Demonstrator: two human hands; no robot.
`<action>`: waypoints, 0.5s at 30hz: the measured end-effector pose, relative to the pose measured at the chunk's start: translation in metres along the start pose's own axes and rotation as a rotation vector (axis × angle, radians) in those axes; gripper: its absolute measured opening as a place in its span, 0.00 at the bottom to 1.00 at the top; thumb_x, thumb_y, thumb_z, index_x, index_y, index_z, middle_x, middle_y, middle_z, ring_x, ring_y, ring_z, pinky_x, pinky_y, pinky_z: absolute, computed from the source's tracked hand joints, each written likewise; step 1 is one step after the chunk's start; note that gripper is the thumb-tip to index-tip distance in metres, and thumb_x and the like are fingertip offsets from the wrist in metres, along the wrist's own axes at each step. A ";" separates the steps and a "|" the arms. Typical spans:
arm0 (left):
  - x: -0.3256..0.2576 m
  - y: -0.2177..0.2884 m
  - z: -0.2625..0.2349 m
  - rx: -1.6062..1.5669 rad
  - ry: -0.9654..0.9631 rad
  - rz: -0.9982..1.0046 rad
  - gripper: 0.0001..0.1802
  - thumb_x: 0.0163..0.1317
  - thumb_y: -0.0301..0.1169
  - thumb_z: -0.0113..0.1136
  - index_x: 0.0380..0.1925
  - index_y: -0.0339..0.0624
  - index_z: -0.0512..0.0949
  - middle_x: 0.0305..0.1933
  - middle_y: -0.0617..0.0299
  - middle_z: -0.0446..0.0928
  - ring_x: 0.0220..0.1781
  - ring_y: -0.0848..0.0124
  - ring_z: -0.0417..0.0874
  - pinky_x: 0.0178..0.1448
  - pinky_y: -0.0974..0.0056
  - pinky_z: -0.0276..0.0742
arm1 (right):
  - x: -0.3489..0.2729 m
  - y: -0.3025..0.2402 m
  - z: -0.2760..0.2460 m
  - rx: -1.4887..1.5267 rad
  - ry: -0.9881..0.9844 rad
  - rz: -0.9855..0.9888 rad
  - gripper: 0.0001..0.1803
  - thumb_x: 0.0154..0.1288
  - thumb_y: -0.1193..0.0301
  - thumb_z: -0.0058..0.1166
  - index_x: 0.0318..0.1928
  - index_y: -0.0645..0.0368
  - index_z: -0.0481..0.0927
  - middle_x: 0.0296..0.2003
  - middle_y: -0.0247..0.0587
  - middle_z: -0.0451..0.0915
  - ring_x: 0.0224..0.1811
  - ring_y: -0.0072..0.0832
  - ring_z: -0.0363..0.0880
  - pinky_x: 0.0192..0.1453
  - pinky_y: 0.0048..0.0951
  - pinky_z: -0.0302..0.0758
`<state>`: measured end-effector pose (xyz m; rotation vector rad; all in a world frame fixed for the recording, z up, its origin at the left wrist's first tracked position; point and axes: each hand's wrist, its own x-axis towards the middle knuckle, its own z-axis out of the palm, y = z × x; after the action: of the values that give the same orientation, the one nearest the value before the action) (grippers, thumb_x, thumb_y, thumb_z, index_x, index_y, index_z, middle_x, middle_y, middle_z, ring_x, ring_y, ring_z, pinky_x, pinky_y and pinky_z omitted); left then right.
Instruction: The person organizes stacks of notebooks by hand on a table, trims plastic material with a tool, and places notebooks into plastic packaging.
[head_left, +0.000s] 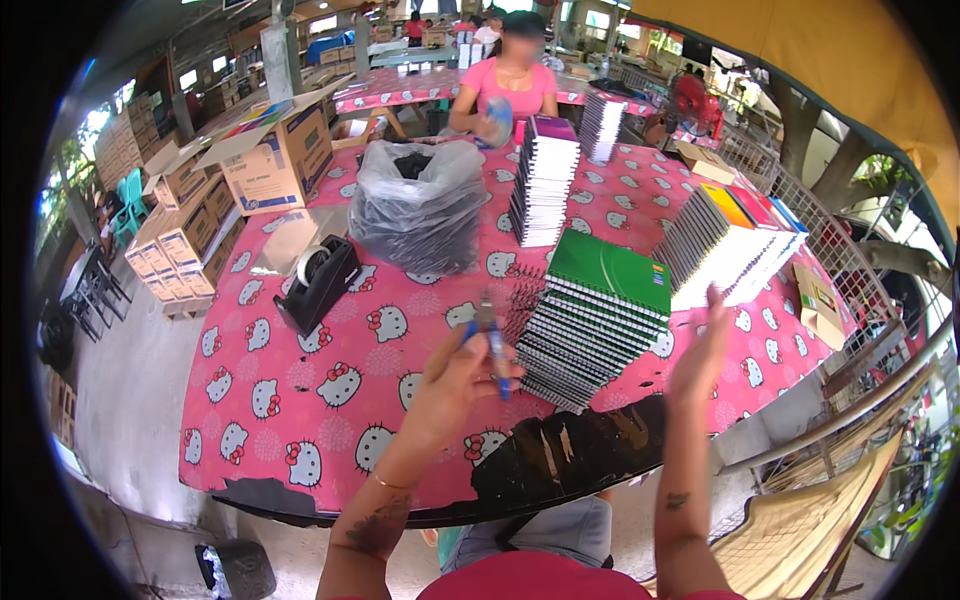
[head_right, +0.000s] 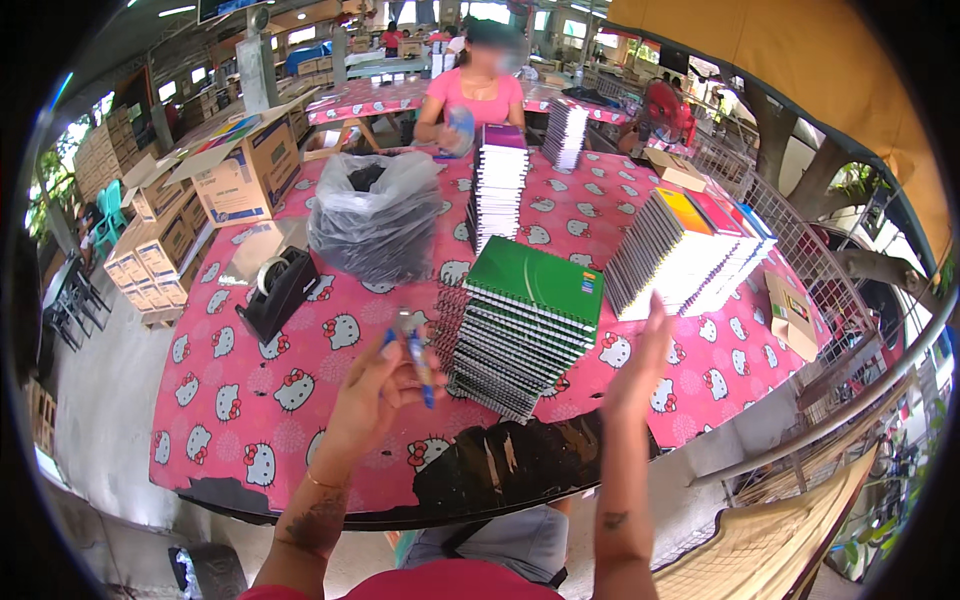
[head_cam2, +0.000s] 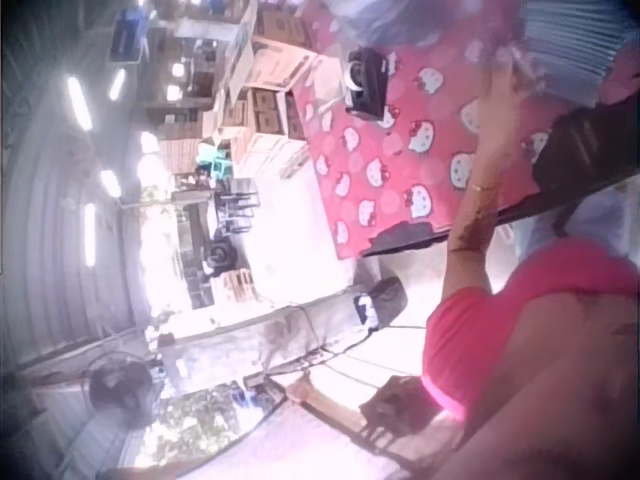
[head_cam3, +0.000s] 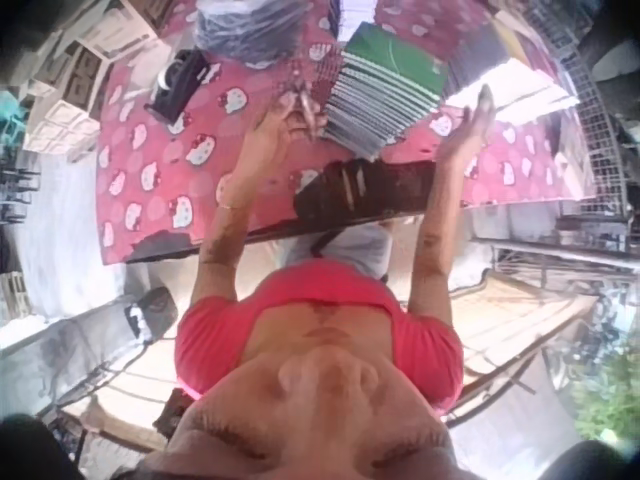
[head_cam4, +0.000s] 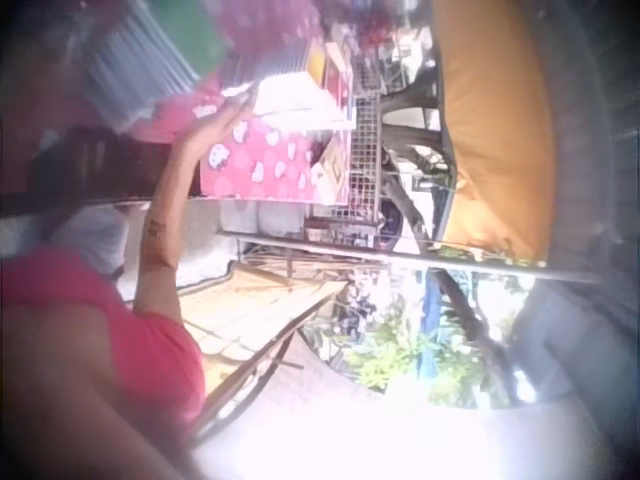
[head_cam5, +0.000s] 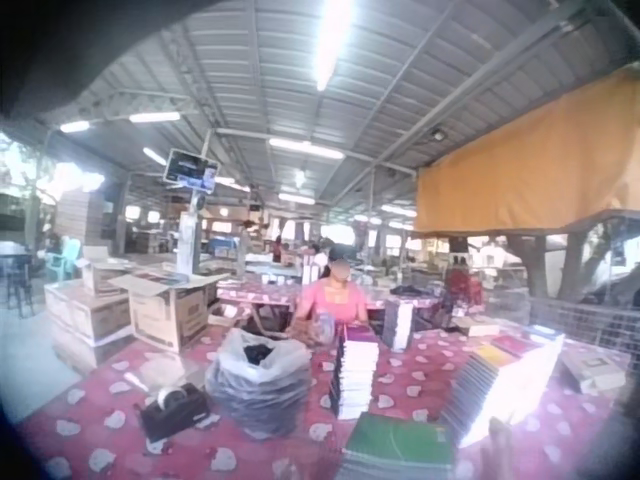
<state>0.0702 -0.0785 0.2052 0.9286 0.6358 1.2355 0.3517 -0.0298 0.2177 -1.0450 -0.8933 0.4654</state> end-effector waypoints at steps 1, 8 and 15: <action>-0.001 0.003 0.011 -0.007 -0.012 -0.054 0.25 0.72 0.38 0.47 0.65 0.41 0.63 0.53 0.54 0.77 0.59 0.57 0.78 0.62 0.49 0.74 | 0.007 -0.052 0.014 -0.046 -0.248 -0.147 0.29 0.75 0.53 0.37 0.62 0.64 0.71 0.60 0.44 0.72 0.61 0.29 0.69 0.68 0.34 0.61; 0.022 -0.001 0.042 0.050 -0.030 -0.073 0.24 0.74 0.43 0.46 0.59 0.35 0.68 0.44 0.55 0.78 0.44 0.62 0.84 0.48 0.56 0.82 | 0.026 -0.113 0.151 -0.769 -1.401 -0.594 0.17 0.62 0.63 0.55 0.48 0.56 0.84 0.41 0.45 0.85 0.44 0.37 0.84 0.51 0.36 0.77; 0.032 -0.009 0.052 0.024 0.059 0.005 0.24 0.74 0.44 0.45 0.56 0.34 0.69 0.36 0.56 0.76 0.35 0.64 0.84 0.37 0.59 0.84 | 0.029 -0.106 0.169 -1.058 -1.419 -0.709 0.13 0.53 0.63 0.61 0.37 0.55 0.87 0.34 0.42 0.86 0.39 0.39 0.85 0.45 0.38 0.79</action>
<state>0.1250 -0.0608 0.2259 0.9167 0.6969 1.2656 0.2231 0.0338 0.3591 -1.1138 -2.8661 0.0049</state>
